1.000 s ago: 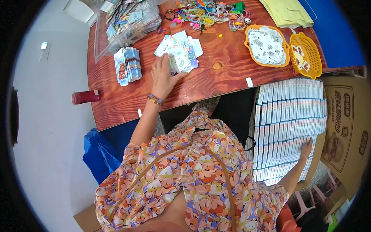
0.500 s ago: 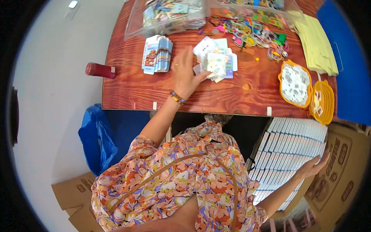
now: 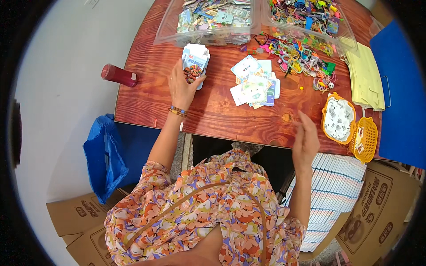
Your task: Inspecting small product boxes and sorting them on a table.
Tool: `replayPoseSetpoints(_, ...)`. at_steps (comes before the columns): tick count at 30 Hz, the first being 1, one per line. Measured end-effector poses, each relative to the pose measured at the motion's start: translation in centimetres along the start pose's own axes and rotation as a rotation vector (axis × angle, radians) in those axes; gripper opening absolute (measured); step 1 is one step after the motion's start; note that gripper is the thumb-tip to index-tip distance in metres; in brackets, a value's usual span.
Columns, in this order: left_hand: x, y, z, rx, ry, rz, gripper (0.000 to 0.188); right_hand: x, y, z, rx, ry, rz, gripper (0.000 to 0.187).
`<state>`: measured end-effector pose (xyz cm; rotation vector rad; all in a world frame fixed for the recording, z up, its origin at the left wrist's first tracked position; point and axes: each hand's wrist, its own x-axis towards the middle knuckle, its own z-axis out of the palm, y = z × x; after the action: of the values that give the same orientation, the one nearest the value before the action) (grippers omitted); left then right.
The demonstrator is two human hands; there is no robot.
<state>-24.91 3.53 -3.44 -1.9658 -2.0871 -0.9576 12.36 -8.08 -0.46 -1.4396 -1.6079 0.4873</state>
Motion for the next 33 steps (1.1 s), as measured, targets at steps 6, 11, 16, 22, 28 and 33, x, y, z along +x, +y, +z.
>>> replayPoseSetpoints(6,-0.4,4.0,-3.1,-0.140,-0.002,0.210,0.098,2.7,-2.2,3.2,0.403,-0.237,0.192,0.034)
replayPoseSetpoints(11,-4.7,9.4,-5.1,-0.287,-0.318,0.389,0.113,7.4,-5.5,6.3,0.704,-0.375,0.293,0.043)
replayPoseSetpoints(16,-6.1,11.9,-4.2,-0.305,-0.335,0.333,0.110,7.0,-4.0,6.4,0.654,-0.464,0.337,0.044)
replayPoseSetpoints(22,-6.4,12.8,-3.3,-0.369,-0.371,0.252,0.085,6.1,-2.7,5.7,0.586,-0.365,0.326,0.040)
replayPoseSetpoints(28,-5.9,13.0,-2.2,-0.437,-0.273,0.171,0.074,2.9,-3.2,6.5,0.444,0.036,0.140,0.035)
replayPoseSetpoints(33,-7.1,14.2,-0.9,-0.496,-0.171,0.167,0.068,1.4,-2.8,9.1,0.496,0.087,0.088,0.032)
